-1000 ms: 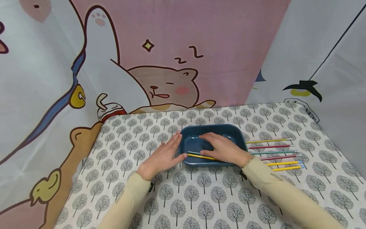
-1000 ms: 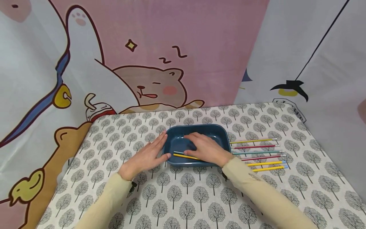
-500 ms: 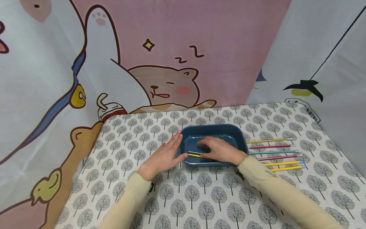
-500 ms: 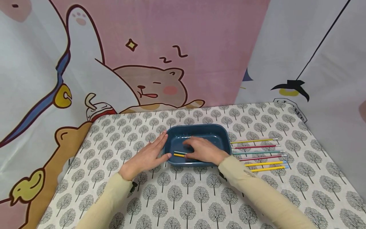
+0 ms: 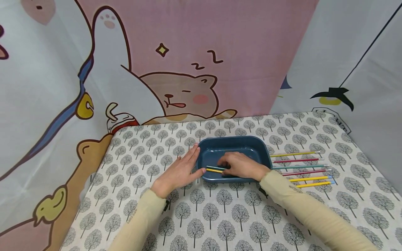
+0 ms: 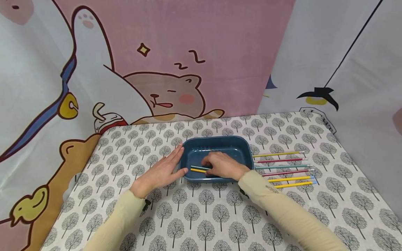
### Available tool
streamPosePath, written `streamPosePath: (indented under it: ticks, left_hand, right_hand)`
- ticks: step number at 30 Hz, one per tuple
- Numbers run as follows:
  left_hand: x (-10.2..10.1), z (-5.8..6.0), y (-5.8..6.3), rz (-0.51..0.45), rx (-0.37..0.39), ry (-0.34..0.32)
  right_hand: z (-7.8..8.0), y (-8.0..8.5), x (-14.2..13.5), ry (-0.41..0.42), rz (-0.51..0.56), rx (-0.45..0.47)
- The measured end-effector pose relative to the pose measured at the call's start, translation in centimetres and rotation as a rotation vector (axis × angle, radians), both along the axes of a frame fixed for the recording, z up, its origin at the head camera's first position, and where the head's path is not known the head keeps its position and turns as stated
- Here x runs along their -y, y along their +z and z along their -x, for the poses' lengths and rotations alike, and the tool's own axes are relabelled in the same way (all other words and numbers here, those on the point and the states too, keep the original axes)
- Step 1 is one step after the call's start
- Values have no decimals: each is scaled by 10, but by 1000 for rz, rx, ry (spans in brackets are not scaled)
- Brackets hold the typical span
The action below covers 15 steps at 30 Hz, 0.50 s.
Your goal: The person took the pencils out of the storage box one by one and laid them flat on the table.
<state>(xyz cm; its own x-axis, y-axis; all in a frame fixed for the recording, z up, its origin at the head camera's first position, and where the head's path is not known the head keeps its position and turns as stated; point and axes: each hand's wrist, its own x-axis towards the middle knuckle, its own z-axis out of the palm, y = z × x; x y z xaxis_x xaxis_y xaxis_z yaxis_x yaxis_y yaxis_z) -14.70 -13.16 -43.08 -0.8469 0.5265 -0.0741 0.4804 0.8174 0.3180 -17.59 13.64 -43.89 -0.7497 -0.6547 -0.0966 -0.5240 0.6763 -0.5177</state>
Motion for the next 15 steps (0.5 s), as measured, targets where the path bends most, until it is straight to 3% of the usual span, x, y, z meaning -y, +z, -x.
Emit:
streamPosePath:
  ticks: [15]
  left_hand:
    - [0,0,0,9,22,12]
  right_hand:
    - [2,-1,2,3,-59,19]
